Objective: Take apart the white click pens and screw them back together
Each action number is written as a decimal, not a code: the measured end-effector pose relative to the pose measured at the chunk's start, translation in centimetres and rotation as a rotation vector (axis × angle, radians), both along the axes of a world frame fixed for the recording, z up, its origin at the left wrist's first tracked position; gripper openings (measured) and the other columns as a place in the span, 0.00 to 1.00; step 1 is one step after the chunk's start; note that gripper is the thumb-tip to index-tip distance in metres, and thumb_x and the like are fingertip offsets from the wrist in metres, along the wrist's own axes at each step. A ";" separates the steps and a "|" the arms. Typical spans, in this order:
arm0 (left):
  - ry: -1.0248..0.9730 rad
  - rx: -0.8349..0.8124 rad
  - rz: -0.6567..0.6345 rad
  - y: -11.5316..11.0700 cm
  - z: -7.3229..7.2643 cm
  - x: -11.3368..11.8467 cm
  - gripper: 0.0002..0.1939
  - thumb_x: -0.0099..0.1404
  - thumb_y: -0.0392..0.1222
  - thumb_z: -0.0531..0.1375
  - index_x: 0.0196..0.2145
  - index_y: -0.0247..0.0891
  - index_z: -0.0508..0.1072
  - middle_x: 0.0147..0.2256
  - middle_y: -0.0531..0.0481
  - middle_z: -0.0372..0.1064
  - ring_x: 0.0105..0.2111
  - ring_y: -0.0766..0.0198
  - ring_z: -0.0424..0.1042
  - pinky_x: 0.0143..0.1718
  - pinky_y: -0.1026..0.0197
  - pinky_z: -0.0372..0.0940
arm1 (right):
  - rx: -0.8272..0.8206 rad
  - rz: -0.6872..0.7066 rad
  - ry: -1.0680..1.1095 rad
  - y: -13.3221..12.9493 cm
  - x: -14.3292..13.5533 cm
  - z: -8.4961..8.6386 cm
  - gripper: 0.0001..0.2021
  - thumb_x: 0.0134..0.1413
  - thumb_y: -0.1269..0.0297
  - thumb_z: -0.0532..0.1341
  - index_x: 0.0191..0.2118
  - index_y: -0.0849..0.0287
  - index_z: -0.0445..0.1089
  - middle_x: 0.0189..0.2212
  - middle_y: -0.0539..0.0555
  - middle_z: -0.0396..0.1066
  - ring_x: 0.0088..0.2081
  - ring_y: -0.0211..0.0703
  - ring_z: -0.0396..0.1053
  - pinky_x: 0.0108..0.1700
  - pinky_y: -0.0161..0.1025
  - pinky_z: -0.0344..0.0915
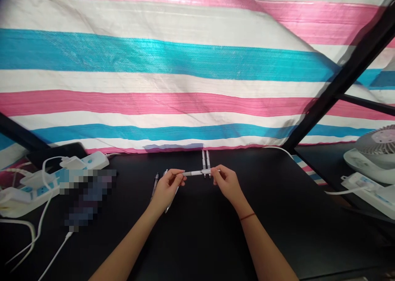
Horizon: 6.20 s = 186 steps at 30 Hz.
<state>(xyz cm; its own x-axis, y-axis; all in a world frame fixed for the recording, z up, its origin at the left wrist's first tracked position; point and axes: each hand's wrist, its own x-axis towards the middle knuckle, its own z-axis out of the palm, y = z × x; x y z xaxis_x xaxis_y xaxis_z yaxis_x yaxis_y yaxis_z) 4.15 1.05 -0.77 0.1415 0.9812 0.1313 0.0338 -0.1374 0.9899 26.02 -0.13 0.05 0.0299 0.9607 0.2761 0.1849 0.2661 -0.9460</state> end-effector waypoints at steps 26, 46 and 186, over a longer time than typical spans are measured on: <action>0.058 -0.230 -0.583 -4.0 -0.3 3.9 0.13 0.65 0.46 0.55 0.43 0.35 0.67 0.38 0.43 0.73 0.33 0.62 0.72 0.36 0.58 0.66 | -0.133 0.110 0.188 -0.6 -1.8 0.1 0.13 0.53 0.57 0.62 0.40 0.58 0.63 0.25 0.52 0.73 0.24 0.41 0.72 0.23 0.35 0.68; 0.016 -0.251 -0.491 -3.9 -1.0 4.1 0.17 0.64 0.50 0.55 0.44 0.35 0.68 0.34 0.47 0.69 0.30 0.64 0.70 0.31 0.60 0.67 | -0.181 0.080 0.230 -0.9 -2.3 0.9 0.21 0.47 0.57 0.66 0.46 0.57 0.63 0.34 0.52 0.71 0.27 0.42 0.74 0.30 0.42 0.75; 0.251 0.130 0.028 -1.4 3.3 -0.5 0.12 0.63 0.48 0.57 0.35 0.38 0.72 0.29 0.50 0.72 0.31 0.63 0.72 0.35 0.61 0.66 | -0.035 -0.029 0.295 -0.5 0.2 1.6 0.12 0.53 0.55 0.62 0.37 0.59 0.68 0.25 0.52 0.69 0.28 0.41 0.69 0.27 0.39 0.71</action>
